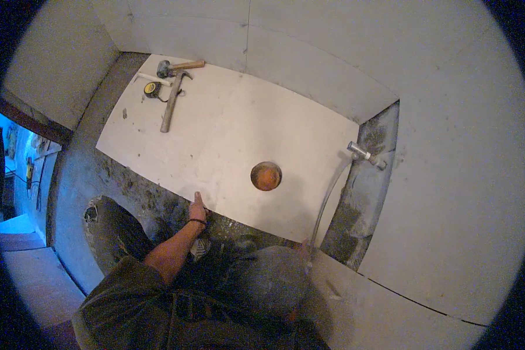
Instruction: The person uses an angle grinder to drill a circular hole into a tile, then carries the tile into another room and fits it onto the floor around a plumbing pipe.
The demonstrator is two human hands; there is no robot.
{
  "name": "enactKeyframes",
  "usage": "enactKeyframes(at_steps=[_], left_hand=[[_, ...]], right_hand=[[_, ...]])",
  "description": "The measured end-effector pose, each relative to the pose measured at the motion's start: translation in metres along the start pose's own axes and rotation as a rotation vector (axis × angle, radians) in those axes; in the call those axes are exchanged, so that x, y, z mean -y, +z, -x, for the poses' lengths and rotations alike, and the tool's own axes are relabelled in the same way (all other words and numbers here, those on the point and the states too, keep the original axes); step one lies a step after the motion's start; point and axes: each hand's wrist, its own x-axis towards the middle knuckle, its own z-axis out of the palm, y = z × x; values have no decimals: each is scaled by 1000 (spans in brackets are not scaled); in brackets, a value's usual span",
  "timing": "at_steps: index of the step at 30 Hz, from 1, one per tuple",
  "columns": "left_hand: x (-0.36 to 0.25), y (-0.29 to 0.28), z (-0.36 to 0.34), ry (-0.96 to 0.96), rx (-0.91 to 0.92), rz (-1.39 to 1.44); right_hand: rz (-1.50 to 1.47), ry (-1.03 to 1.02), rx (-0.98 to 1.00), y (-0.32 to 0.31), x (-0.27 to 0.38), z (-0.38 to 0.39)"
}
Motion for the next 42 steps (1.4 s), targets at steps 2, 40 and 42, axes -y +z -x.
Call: enactKeyframes(at_steps=[2,40,42], left_hand=[[-8,8,11,-46,-10,129],[-4,6,11,-69,223,309],[-9,-1,11,-55,191,246]], right_hand=[[-3,-12,2,-1,5,-4],[-481,-126,-123,-2,-25,-22],[-497,-74,-106,5,-27,-25]])
